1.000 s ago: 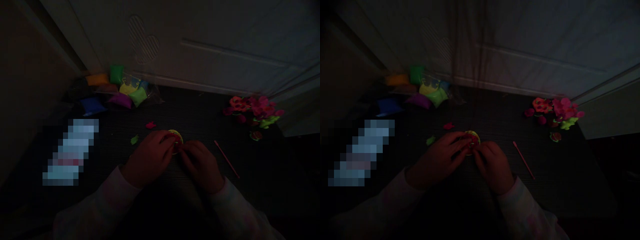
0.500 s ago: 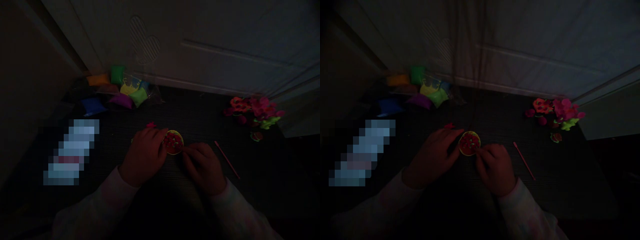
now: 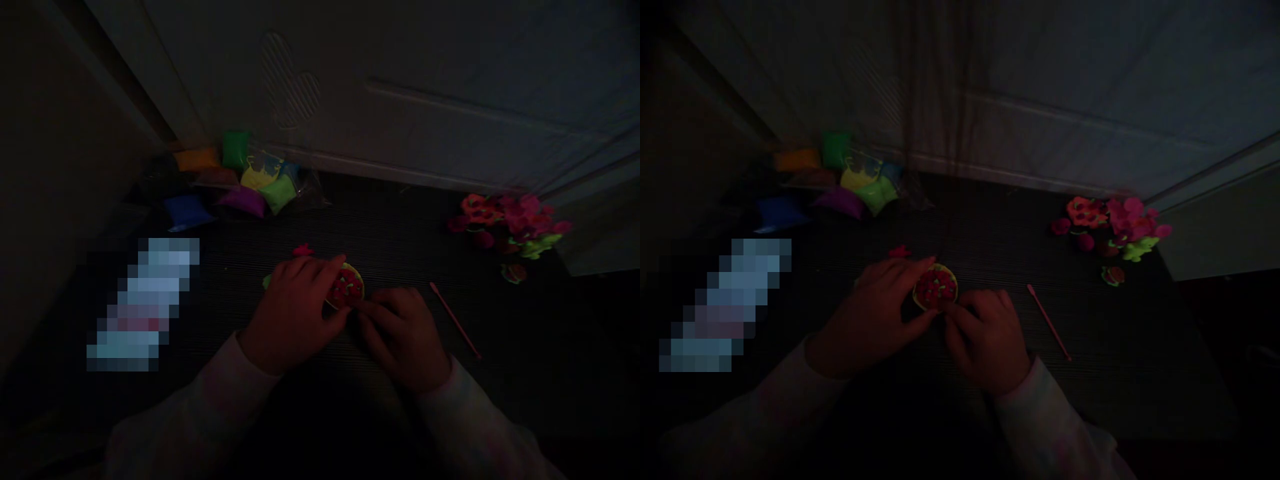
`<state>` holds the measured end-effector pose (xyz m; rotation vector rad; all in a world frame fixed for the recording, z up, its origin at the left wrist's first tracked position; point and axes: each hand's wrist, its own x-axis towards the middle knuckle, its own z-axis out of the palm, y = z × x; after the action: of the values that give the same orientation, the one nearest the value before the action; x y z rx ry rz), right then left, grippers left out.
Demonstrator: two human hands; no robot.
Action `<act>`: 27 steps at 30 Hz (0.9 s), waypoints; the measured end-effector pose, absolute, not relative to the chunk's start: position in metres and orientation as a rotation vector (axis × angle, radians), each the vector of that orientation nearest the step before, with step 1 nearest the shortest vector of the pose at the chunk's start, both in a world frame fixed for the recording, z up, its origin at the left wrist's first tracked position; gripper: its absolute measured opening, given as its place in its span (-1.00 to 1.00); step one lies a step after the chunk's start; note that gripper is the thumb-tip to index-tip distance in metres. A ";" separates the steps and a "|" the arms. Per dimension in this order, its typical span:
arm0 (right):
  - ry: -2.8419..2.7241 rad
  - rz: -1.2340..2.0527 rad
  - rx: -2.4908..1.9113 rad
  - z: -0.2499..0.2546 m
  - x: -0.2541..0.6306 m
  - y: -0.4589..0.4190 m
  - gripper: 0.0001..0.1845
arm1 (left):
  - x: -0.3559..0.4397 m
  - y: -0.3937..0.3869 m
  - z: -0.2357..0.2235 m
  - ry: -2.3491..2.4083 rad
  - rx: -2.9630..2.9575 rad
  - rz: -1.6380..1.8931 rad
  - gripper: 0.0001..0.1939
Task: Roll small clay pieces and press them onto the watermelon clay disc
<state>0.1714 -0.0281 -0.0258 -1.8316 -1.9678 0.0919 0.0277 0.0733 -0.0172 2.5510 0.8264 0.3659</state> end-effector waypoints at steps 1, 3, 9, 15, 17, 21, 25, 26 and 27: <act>-1.968 0.091 -1.831 -0.026 0.171 -0.028 -0.72 | 0.028 0.073 -0.017 0.828 2.549 0.360 -0.44; -1.970 0.091 -1.842 -0.026 0.171 -0.027 -0.72 | 0.027 0.074 -0.018 0.824 2.552 0.353 -0.40; -1.966 0.106 -1.895 -0.026 0.169 -0.026 -0.75 | 0.028 0.075 -0.019 0.830 2.565 0.347 -0.34; -1.976 0.096 -1.907 -0.026 0.168 -0.025 -0.76 | 0.029 0.075 -0.020 0.833 2.567 0.341 -0.33; -1.981 0.086 -1.920 -0.026 0.168 -0.025 -0.76 | 0.029 0.075 -0.020 0.825 2.568 0.352 -0.33; -1.988 0.091 -1.916 -0.027 0.168 -0.026 -0.76 | 0.029 0.075 -0.020 0.817 2.566 0.362 -0.34; -1.928 0.137 -1.839 -0.027 0.170 -0.027 -0.78 | 0.029 0.075 -0.020 0.793 2.564 0.344 -0.37; -1.891 0.162 -1.818 -0.026 0.170 -0.028 -0.78 | 0.029 0.075 -0.020 0.780 2.563 0.343 -0.37; -1.844 0.186 -1.804 -0.025 0.171 -0.028 -0.79 | 0.029 0.075 -0.020 0.764 2.563 0.344 -0.38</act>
<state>0.1713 -0.0281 -0.0253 -1.8041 -1.8441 0.1863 0.0286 0.0752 -0.0196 2.5634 0.7636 0.3440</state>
